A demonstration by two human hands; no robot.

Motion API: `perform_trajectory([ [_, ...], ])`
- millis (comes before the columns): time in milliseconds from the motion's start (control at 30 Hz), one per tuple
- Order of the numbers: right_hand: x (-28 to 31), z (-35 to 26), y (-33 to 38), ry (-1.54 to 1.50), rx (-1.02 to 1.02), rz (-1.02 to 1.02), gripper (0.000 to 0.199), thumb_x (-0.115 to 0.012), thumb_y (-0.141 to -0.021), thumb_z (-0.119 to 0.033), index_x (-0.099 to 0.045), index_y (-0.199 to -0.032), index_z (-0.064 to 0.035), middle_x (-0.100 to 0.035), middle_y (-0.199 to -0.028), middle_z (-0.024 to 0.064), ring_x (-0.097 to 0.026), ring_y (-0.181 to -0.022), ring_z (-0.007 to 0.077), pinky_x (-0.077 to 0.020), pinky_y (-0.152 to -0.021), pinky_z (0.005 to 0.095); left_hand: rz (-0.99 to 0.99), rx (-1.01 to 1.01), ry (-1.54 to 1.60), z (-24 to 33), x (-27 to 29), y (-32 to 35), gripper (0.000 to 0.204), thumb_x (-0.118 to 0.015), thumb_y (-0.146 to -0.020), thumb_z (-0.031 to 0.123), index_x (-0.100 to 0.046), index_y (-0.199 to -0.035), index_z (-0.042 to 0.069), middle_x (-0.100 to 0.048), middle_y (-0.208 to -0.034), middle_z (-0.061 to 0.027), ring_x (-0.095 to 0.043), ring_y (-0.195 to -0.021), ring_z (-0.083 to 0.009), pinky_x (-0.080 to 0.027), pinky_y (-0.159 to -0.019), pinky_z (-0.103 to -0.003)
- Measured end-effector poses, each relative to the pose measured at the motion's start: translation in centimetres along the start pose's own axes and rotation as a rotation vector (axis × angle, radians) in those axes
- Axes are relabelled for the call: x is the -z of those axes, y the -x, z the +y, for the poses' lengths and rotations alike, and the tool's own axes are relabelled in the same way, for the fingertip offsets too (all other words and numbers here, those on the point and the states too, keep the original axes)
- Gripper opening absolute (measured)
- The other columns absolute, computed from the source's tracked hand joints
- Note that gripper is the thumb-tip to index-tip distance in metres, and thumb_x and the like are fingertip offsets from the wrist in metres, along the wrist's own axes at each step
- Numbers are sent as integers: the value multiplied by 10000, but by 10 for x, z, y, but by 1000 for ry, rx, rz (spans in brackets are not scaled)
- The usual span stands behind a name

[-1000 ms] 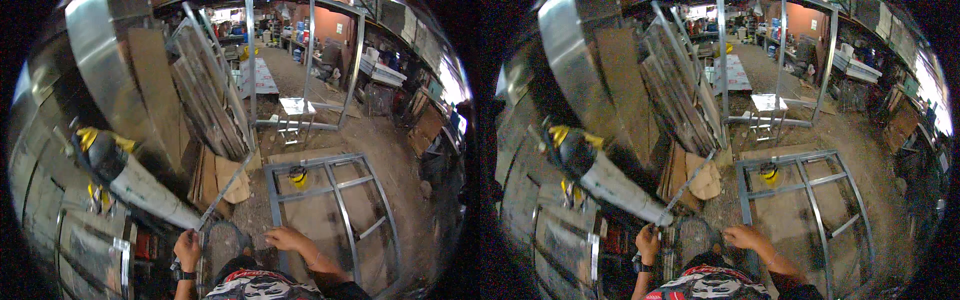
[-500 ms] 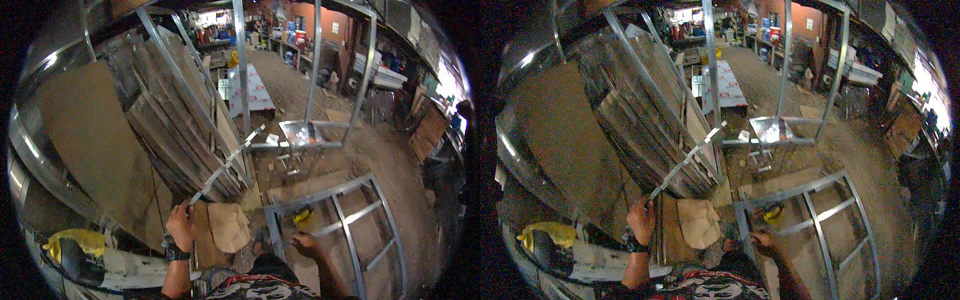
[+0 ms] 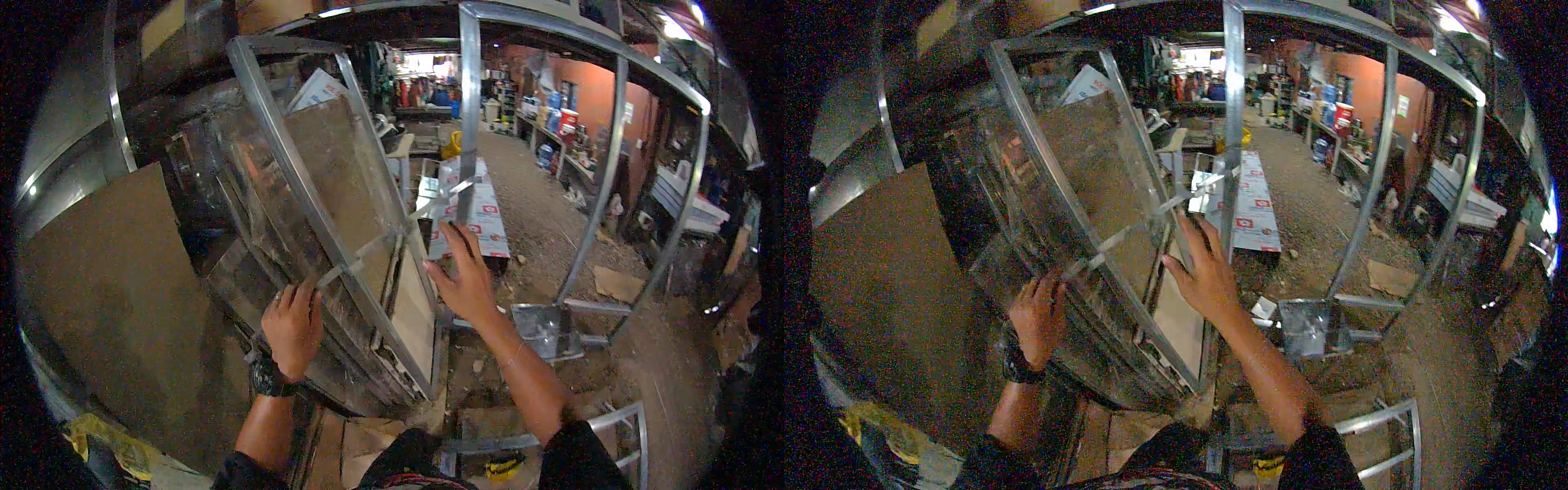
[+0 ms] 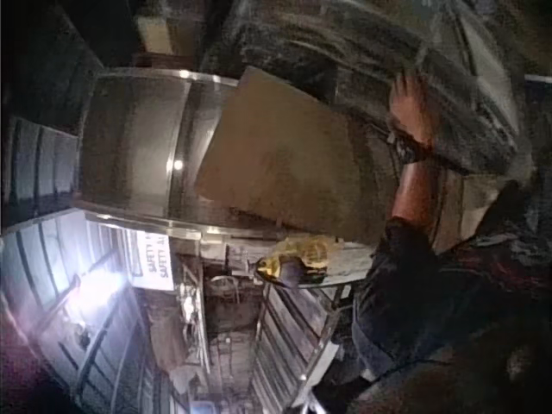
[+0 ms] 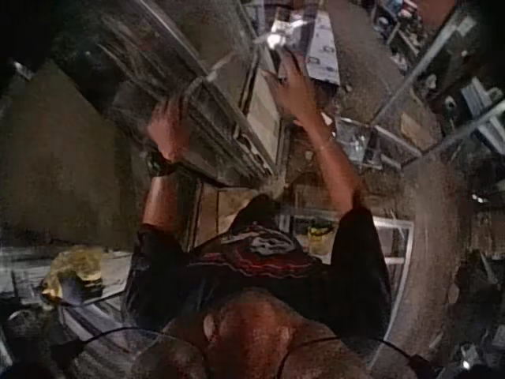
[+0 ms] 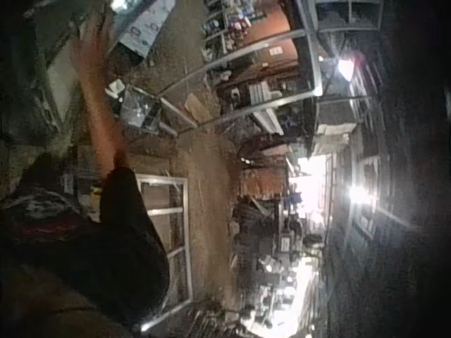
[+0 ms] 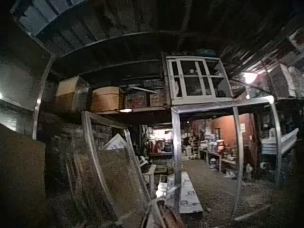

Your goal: The person assembles small metal frame components on a workbench, aligning and joining pieces by hand. The person then moves to a larger metal frame and fits a long metal strip into its top channel.

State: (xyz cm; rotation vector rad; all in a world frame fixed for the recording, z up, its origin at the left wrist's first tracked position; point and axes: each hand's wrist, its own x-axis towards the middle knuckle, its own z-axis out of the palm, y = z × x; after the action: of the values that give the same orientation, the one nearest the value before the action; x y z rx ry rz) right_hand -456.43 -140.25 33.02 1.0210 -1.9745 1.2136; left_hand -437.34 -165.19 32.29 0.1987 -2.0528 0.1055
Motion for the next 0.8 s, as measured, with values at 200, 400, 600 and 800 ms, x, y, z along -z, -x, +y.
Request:
perform_trajectory([
  [200, -98, 73, -113, -233, 22, 181, 588, -838, -913, -227, -602, -1406, -8, -661, -1306, 184, -676, -1172, 300, -549, -968, 400, 7, -7, -46, -17, -82, -78, 259, -721, -949, 178, -723, -1205, 138, -727, -999, -103, -703, -811, -337, -578, -690, -462],
  [400, -192, 125, -230, -421, 36, 313, 349, -784, -942, -123, -694, -1249, 16, -734, -1061, 156, -719, -952, 265, -567, -877, 374, 32, -65, -207, -45, -137, -148, 363, -698, -928, 134, -703, -1290, 142, -693, -1071, -76, -690, -941, -310, -586, -770, -451],
  [600, -244, 128, -361, -617, 59, 417, 365, -765, -952, -161, -706, -1248, 44, -749, -970, 142, -703, -874, 203, -562, -832, 349, 91, -338, -434, -38, -124, -236, 454, -705, -928, 128, -678, -1381, 127, -613, -1397, -188, -569, -1353, -373, -443, -1142, -528],
  [800, -295, 107, -476, -579, 111, 442, 300, -766, -899, -167, -733, -1115, 39, -734, -852, 175, -689, -735, 261, -534, -691, 386, 298, -300, -469, -10, -69, -258, 515, -708, -949, 138, -631, -1457, 114, -517, -1562, -190, -397, -1533, -375, -262, -1265, -560],
])
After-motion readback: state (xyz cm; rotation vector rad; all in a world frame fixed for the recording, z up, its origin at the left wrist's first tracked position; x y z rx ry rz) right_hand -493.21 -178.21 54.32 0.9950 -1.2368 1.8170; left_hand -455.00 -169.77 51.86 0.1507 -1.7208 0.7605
